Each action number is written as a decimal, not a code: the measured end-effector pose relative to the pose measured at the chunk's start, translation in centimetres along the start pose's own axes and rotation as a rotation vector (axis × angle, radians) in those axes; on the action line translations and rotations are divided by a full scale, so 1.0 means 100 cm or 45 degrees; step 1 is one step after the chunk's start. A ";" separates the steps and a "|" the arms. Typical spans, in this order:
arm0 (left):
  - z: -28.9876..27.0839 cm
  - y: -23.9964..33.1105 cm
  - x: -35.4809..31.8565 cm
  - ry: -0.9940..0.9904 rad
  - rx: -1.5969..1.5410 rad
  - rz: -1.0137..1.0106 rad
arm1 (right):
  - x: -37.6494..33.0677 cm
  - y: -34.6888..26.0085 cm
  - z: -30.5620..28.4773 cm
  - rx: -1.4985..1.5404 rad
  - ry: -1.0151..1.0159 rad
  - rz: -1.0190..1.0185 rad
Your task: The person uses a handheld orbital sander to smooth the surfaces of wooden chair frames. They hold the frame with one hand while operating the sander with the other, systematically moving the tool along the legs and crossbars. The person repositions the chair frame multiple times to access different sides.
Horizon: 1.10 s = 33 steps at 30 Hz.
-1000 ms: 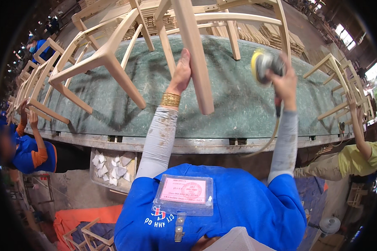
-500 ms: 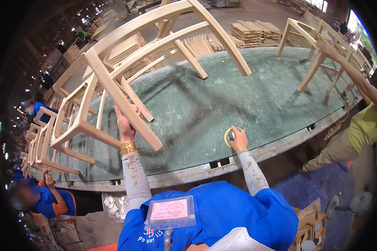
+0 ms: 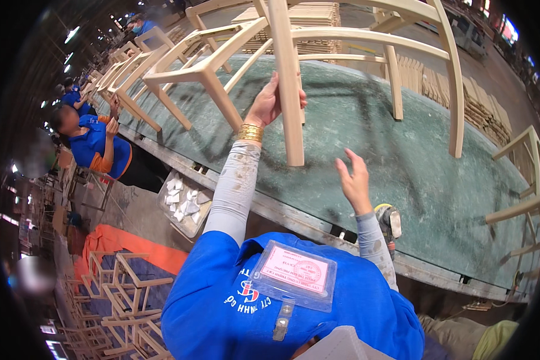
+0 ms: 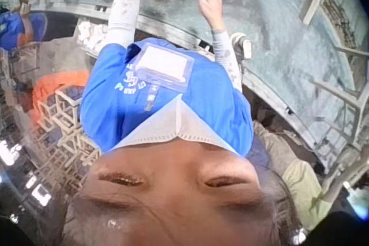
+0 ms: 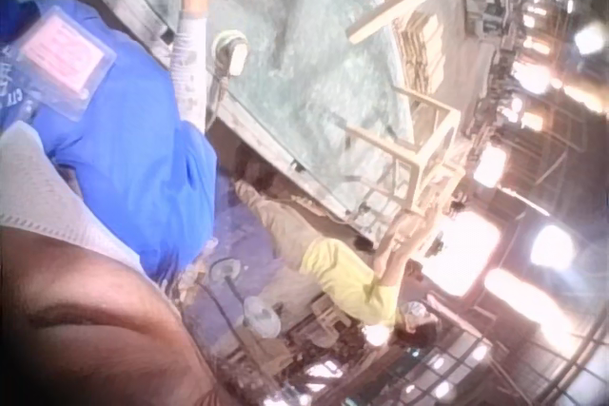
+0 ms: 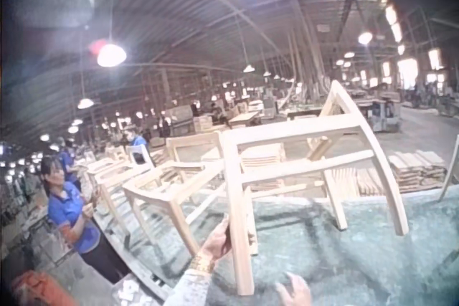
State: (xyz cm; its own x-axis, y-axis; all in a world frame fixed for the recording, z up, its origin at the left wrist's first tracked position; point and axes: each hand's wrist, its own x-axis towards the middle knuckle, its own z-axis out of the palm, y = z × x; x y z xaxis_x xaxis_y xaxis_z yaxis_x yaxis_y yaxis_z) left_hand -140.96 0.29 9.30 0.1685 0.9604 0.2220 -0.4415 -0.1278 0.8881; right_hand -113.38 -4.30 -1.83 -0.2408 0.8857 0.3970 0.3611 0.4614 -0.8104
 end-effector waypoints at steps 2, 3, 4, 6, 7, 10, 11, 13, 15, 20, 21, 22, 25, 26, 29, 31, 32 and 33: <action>-0.001 0.004 0.001 -0.004 0.047 -0.013 | 0.019 -0.041 0.025 0.210 -0.076 -0.032; -0.002 0.004 0.002 0.004 0.029 -0.001 | 0.027 -0.059 0.038 0.286 -0.109 -0.029; -0.003 0.004 0.005 0.002 0.005 0.002 | 0.035 -0.071 0.052 0.354 -0.125 -0.025; -0.008 0.005 0.007 -0.061 -0.024 -0.006 | 0.046 -0.088 0.078 0.501 -0.156 -0.012; -0.011 0.007 0.010 -0.101 0.031 -0.019 | 0.048 -0.090 0.085 0.470 -0.088 -0.017; -0.028 0.013 0.018 -0.200 0.190 -0.078 | 0.051 -0.093 0.103 0.366 0.067 -0.051; -0.031 0.016 0.025 -0.204 0.126 -0.046 | 0.050 -0.092 0.104 0.320 0.095 -0.062; -0.032 0.032 0.043 -0.202 0.010 0.027 | 0.049 -0.096 0.102 0.309 0.078 -0.038; -0.028 0.048 0.071 -0.231 0.043 -0.055 | 0.043 -0.103 0.093 0.361 -0.011 0.043; -0.021 0.054 0.081 -0.294 0.016 -0.053 | -0.025 0.040 -0.036 -1.053 -0.277 0.205; -0.022 0.053 0.080 -0.273 0.022 -0.051 | -0.051 0.048 -0.056 -1.457 -0.397 0.591; -0.021 0.050 0.080 -0.250 0.035 -0.051 | -0.070 0.063 -0.067 -1.432 -0.537 0.671; -0.027 0.055 0.085 -0.291 -0.008 0.025 | -0.112 0.123 -0.106 -1.253 -0.321 0.418; -0.028 0.050 0.079 -0.280 0.002 0.022 | -0.116 0.125 -0.108 -1.180 -0.321 0.497; -0.018 0.045 0.074 -0.365 0.057 -0.037 | -0.111 0.122 -0.099 -1.041 -0.281 0.711; -0.025 0.045 0.075 -0.337 0.108 -0.026 | -0.110 0.115 -0.099 -1.107 -0.318 0.830; -0.025 0.043 0.074 -0.350 0.124 -0.026 | -0.110 0.108 -0.090 -1.104 -0.236 0.854; -0.024 0.042 0.075 -0.374 0.142 -0.021 | -0.109 0.098 -0.081 -1.046 -0.128 0.803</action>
State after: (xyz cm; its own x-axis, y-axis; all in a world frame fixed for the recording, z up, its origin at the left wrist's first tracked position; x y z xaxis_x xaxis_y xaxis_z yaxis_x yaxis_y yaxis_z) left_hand -143.67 7.56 13.68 0.4294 0.8520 0.2996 -0.3402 -0.1547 0.9275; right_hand -99.93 -8.99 -10.65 0.1447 0.9873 -0.0652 0.9406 -0.1577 -0.3006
